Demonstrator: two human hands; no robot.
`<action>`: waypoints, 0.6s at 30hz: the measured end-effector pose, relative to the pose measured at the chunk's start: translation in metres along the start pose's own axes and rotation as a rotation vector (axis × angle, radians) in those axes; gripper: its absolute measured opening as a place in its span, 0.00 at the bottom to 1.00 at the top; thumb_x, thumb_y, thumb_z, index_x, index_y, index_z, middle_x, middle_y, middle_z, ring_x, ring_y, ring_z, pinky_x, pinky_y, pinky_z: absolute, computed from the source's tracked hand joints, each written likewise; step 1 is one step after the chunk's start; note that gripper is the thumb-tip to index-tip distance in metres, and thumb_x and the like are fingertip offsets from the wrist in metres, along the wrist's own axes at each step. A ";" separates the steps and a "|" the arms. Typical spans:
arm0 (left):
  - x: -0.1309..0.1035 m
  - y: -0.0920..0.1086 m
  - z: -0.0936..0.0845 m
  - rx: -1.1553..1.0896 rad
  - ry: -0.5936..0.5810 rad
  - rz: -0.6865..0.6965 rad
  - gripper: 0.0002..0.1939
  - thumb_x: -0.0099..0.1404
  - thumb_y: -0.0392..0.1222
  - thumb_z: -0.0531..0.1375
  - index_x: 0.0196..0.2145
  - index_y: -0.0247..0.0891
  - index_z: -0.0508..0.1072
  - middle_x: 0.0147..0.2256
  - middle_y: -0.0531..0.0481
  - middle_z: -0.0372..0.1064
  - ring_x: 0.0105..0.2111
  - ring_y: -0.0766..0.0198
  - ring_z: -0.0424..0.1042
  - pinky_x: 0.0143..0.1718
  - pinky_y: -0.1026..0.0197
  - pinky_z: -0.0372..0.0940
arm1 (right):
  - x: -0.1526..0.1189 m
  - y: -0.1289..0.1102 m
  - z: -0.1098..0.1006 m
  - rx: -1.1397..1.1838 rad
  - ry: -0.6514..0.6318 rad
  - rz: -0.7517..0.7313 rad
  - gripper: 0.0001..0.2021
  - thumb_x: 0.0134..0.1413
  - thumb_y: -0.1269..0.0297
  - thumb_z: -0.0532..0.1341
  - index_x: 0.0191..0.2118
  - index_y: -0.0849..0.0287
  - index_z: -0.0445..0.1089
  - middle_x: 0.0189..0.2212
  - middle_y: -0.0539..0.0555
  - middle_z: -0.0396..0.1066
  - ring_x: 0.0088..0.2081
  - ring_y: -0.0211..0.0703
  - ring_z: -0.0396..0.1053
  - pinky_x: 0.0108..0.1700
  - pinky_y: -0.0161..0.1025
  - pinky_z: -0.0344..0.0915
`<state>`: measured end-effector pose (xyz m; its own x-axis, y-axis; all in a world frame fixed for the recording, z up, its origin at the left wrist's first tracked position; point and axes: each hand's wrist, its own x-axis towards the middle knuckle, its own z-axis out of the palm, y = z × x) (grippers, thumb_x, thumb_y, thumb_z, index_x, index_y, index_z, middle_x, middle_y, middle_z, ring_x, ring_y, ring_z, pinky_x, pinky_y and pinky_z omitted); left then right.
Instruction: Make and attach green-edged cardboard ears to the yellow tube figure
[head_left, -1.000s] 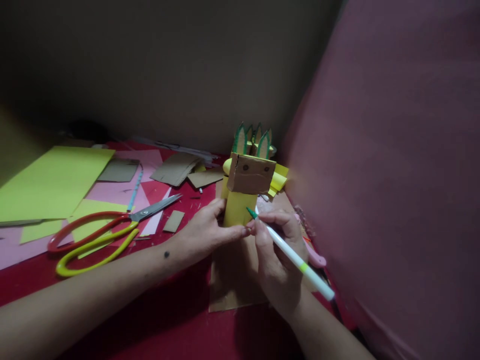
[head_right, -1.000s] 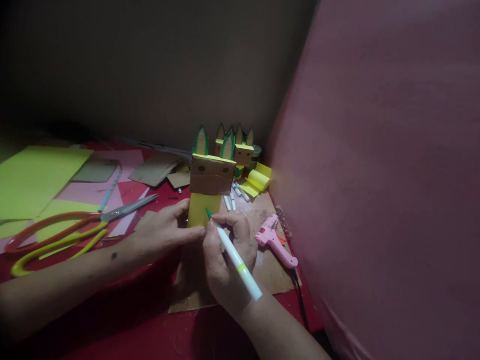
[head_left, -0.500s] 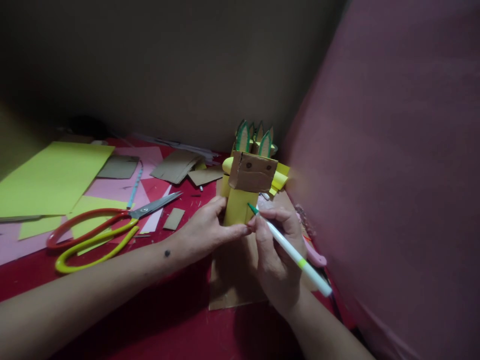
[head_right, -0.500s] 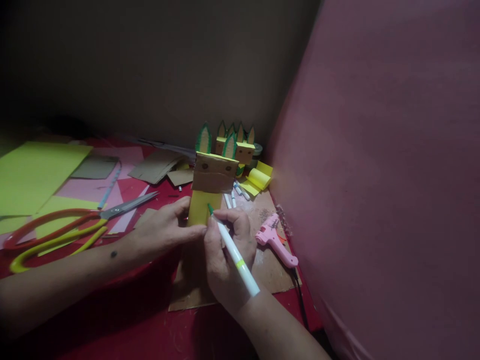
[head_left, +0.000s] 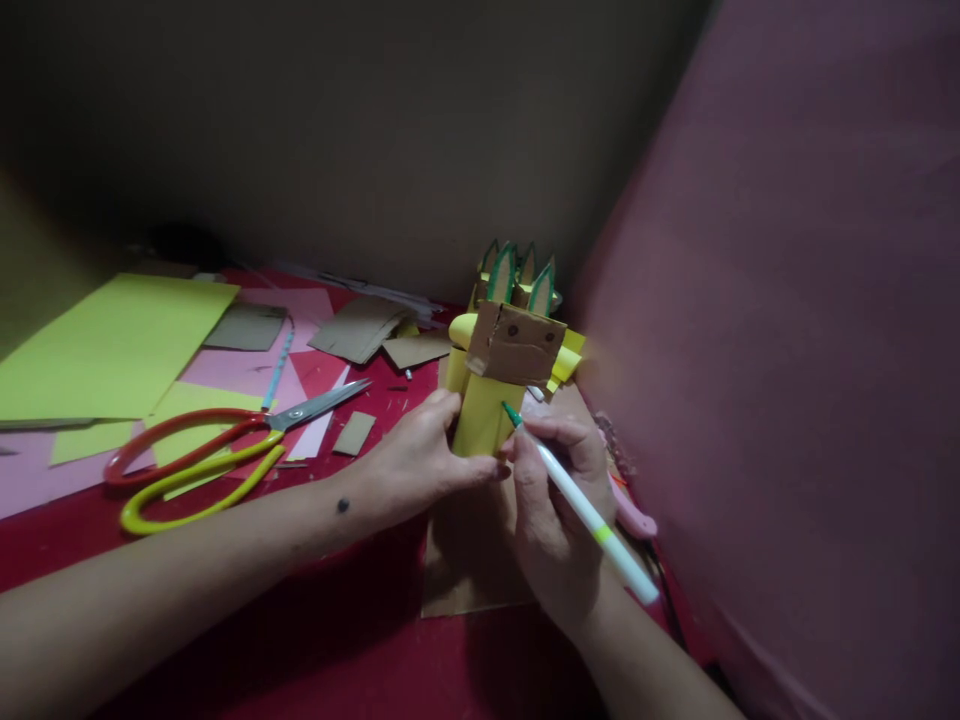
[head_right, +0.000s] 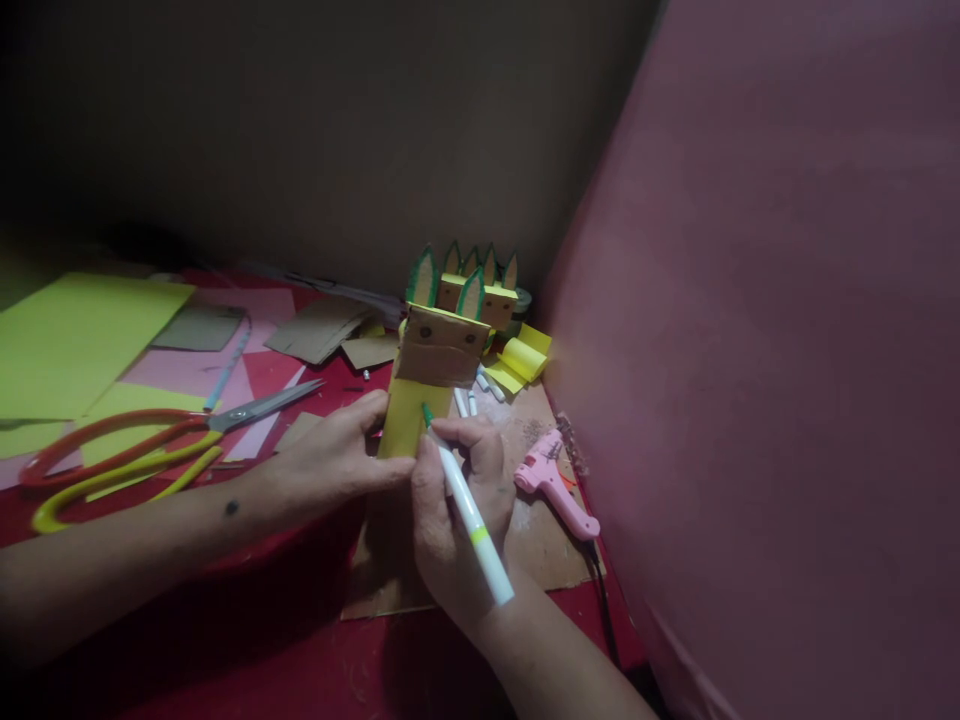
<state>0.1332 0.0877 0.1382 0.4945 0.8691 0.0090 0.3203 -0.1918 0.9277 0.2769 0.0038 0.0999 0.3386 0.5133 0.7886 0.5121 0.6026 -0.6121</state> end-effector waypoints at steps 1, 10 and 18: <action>0.000 0.001 0.000 0.002 -0.005 0.005 0.31 0.46 0.64 0.70 0.45 0.44 0.81 0.48 0.44 0.79 0.49 0.42 0.80 0.51 0.45 0.74 | 0.000 0.000 0.000 -0.001 -0.001 -0.004 0.11 0.72 0.73 0.67 0.52 0.48 0.76 0.39 0.47 0.78 0.36 0.38 0.81 0.40 0.34 0.79; -0.002 0.002 0.000 0.029 -0.015 0.018 0.30 0.49 0.63 0.69 0.45 0.43 0.79 0.46 0.46 0.77 0.46 0.45 0.80 0.47 0.47 0.74 | 0.004 -0.001 0.001 -0.011 -0.006 -0.058 0.13 0.71 0.76 0.66 0.52 0.48 0.76 0.40 0.46 0.77 0.37 0.38 0.80 0.41 0.34 0.79; -0.001 -0.005 0.001 0.036 -0.023 0.047 0.31 0.50 0.64 0.71 0.47 0.43 0.79 0.48 0.45 0.76 0.51 0.42 0.80 0.51 0.44 0.74 | 0.006 -0.002 0.002 0.003 -0.023 -0.091 0.14 0.72 0.76 0.64 0.53 0.47 0.75 0.42 0.47 0.76 0.38 0.40 0.79 0.41 0.37 0.78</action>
<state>0.1322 0.0868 0.1333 0.5279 0.8482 0.0431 0.3253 -0.2488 0.9123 0.2761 0.0063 0.1056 0.2726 0.4702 0.8394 0.5375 0.6491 -0.5382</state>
